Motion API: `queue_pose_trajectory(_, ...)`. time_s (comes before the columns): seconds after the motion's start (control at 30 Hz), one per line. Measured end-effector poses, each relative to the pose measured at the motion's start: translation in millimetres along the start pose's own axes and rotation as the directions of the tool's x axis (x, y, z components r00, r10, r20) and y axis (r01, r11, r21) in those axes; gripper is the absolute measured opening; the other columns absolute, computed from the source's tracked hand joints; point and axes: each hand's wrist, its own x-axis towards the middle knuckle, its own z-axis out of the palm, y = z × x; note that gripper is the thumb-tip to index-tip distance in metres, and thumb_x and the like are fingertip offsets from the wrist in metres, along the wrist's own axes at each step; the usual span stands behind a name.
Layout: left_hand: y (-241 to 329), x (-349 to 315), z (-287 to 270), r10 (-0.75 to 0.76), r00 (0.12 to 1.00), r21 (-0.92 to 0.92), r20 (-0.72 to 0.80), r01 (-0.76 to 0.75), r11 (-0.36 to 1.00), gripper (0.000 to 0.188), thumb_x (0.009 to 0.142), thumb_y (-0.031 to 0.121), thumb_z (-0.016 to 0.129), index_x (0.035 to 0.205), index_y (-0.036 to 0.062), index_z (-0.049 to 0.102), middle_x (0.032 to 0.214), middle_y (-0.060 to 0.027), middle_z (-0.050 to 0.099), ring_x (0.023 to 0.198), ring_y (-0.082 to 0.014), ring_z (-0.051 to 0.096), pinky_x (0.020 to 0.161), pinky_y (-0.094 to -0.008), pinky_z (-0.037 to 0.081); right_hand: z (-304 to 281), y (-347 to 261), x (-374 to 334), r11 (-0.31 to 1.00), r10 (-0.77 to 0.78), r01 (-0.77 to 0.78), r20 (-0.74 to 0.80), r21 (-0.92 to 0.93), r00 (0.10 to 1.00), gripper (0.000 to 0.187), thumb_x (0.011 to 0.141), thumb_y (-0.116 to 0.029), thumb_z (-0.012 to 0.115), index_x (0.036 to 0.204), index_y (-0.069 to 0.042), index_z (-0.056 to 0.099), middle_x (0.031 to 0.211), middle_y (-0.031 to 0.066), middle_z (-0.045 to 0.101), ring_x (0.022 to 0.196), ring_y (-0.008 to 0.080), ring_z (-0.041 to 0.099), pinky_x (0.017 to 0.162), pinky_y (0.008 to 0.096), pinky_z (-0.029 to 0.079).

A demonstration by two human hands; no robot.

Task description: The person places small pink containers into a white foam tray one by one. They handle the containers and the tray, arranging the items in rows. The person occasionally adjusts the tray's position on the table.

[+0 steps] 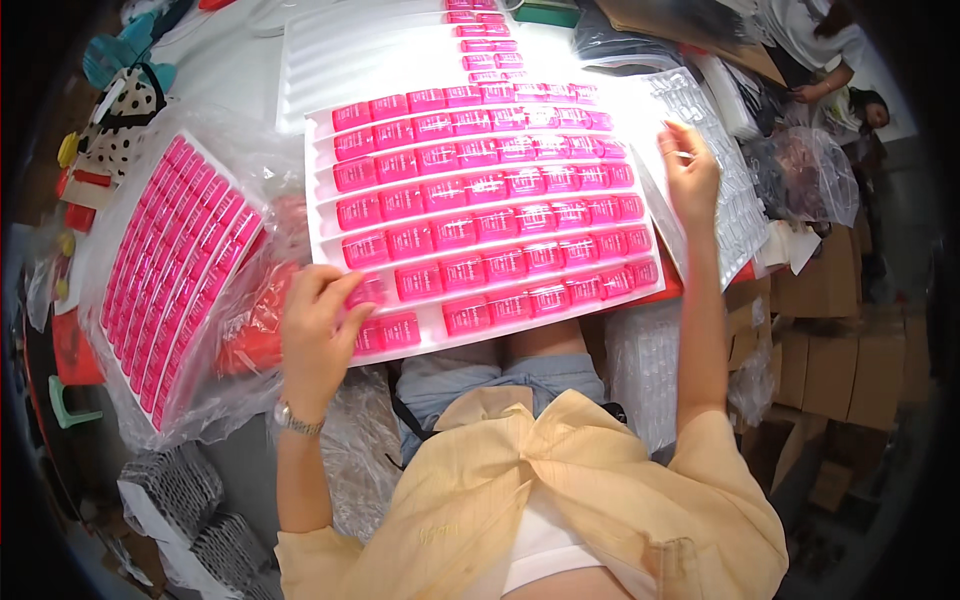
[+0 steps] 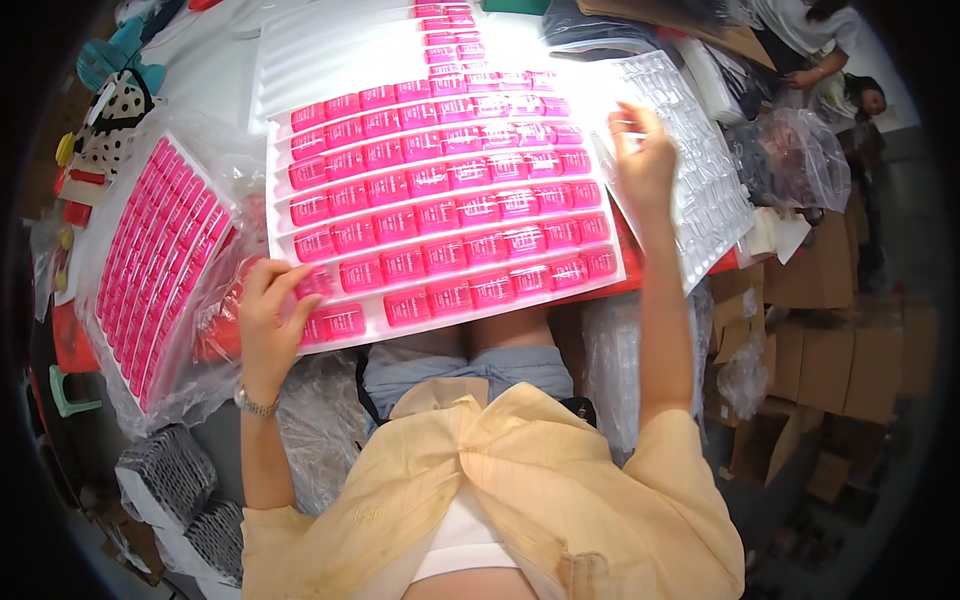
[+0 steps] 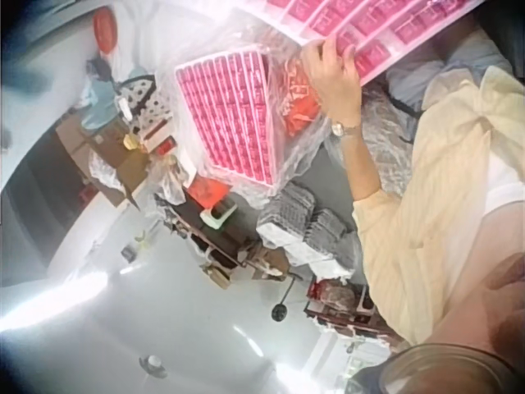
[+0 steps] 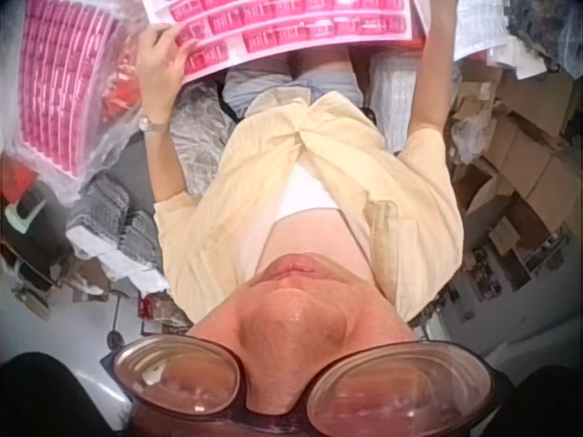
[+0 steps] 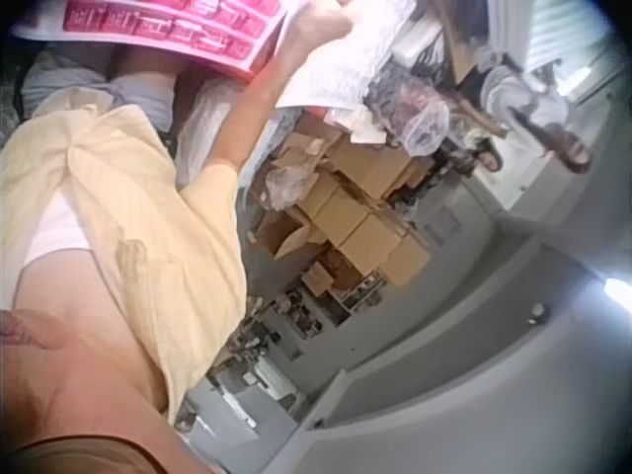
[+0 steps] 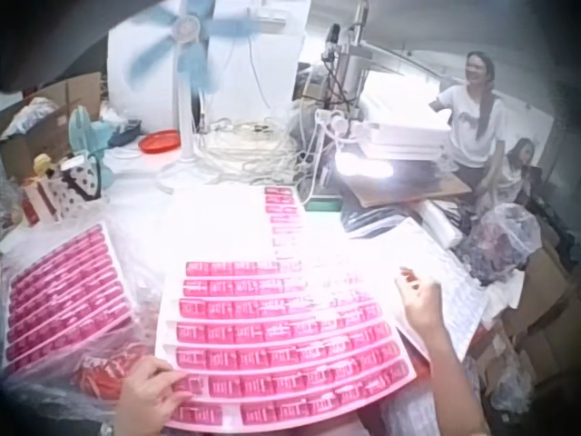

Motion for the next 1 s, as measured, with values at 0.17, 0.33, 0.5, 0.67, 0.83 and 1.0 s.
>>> queue_pose_trajectory(0.17,2.1,6.8,0.0,0.005,0.999,-0.062,0.038,-0.002,0.998,0.034,0.071,0.006,0.073,0.104,0.0008,0.064,0.092,-0.0105,0.057,0.087,-0.0260,0.057,0.075,-0.0335,0.046,-8.9,154.4,38.6,0.752,0.036,0.032,0.090,-0.658,0.995,0.036,0.084,-0.033,0.062,0.101,-0.002,0.066,0.097,0.0199,0.062,0.092,0.0357,0.059,0.081,0.0442,0.046)
queue_pose_trajectory(0.33,9.2,-16.5,-11.3,0.083,0.993,0.084,0.087,-0.090,0.992,0.036,0.066,0.017,0.078,0.101,0.0078,0.068,0.094,-0.0044,0.060,0.084,-0.0214,0.053,0.076,-0.0345,0.038,2.7,163.0,49.6,0.834,-0.020,0.106,0.162,-0.541,0.987,0.019,0.076,-0.013,0.068,0.083,0.001,0.057,0.089,0.0185,0.061,0.088,0.0368,0.060,0.076,0.0431,0.047)
queue_pose_trajectory(0.5,16.0,-29.0,1.7,0.126,0.992,0.169,-0.018,-0.122,0.978,0.037,0.065,0.015,0.078,0.100,0.0083,0.068,0.096,-0.0044,0.060,0.084,-0.0216,0.053,0.076,-0.0341,0.039,1.2,130.3,53.0,0.988,0.046,-0.024,0.139,-0.156,0.989,0.025,0.079,-0.008,0.064,0.102,-0.001,0.061,0.084,0.0123,0.064,0.072,0.0218,0.064,0.066,0.0335,0.050)
queue_pose_trajectory(0.67,39.0,-30.6,27.3,-0.113,0.981,-0.383,-0.157,0.045,0.923,0.039,0.067,0.003,0.078,0.103,0.0040,0.063,0.102,-0.0075,0.061,0.092,-0.0200,0.056,0.082,-0.0319,0.044,-2.2,-87.5,-52.1,0.615,-0.095,-0.339,0.494,0.712,0.864,0.030,0.084,0.000,0.058,0.114,-0.002,0.061,0.087,0.0057,0.064,0.070,0.0119,0.062,0.063,0.0227,0.051)
queue_pose_trajectory(0.83,68.4,-24.2,56.7,-0.244,0.949,-0.783,-0.199,-0.004,0.623,0.040,0.068,0.000,0.079,0.104,0.0011,0.062,0.102,-0.0088,0.061,0.093,-0.0161,0.057,0.083,-0.0288,0.046,14.8,-157.8,-127.8,0.767,-0.382,0.099,0.327,0.635,0.864,0.042,0.078,-0.002,0.071,0.117,0.000,0.058,0.083,0.0091,0.061,0.072,0.0162,0.063,0.066,0.0273,0.053)
queue_pose_trajectory(1.0,47.6,-32.6,38.5,-0.180,0.964,-0.541,-0.193,0.049,0.840,0.040,0.065,0.001,0.079,0.102,0.0042,0.064,0.102,-0.0068,0.061,0.095,-0.0195,0.054,0.085,-0.0332,0.043,-9.9,-138.1,-107.2,0.792,-0.600,0.289,0.595,0.538,0.535,0.060,0.077,-0.028,0.073,0.127,-0.003,0.052,0.090,0.0129,0.059,0.079,0.0282,0.059,0.072,0.0346,0.051)
